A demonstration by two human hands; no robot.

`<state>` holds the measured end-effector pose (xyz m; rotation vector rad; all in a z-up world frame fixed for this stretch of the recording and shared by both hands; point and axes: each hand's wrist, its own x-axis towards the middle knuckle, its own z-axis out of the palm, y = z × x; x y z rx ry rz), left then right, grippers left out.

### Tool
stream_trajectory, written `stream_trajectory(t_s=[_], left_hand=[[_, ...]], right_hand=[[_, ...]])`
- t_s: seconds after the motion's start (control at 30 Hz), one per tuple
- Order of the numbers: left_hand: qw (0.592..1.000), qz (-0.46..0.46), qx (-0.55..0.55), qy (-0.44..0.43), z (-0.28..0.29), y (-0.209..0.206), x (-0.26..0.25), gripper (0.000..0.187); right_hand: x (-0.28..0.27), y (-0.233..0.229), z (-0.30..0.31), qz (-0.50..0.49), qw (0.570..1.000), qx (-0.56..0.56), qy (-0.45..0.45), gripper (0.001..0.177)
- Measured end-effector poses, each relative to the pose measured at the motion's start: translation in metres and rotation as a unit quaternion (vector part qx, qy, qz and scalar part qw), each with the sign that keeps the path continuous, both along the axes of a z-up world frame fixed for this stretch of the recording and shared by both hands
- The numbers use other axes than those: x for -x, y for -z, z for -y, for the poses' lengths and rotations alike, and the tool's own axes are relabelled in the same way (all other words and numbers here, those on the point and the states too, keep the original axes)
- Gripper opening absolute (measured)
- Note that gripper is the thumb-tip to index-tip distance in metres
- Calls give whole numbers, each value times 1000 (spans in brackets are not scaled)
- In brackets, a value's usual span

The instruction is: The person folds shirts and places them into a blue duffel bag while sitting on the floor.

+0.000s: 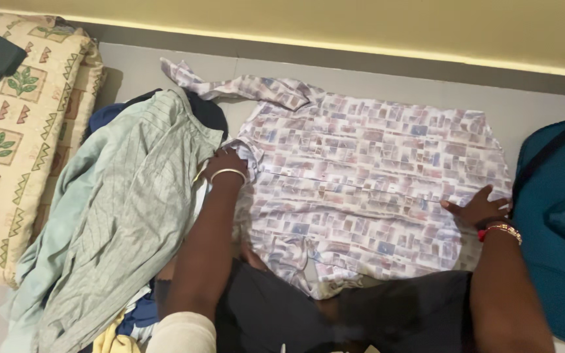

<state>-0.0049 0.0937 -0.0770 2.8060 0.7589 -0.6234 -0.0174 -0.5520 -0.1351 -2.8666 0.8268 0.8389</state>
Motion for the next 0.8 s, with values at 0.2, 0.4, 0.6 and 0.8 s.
stream_trajectory(t_s=[0.2,0.4,0.6,0.8], left_hand=[[997,13,9,-77,13,-19,-11,68],[999,38,28,0,-25,4,-13,79],[982,183,-29,34,-22,13,-20,26],[999,45,5,-1,-1,-29,-16,33]], right_hand=[[2,-14,-24,-97,994,-43,-2,165],[1,-11,-28,-84,996,-30,-6,174],[-2,10,-4,-39,998,-16,-52,173],[-2,13,6,-23,998,-58,-28,172]])
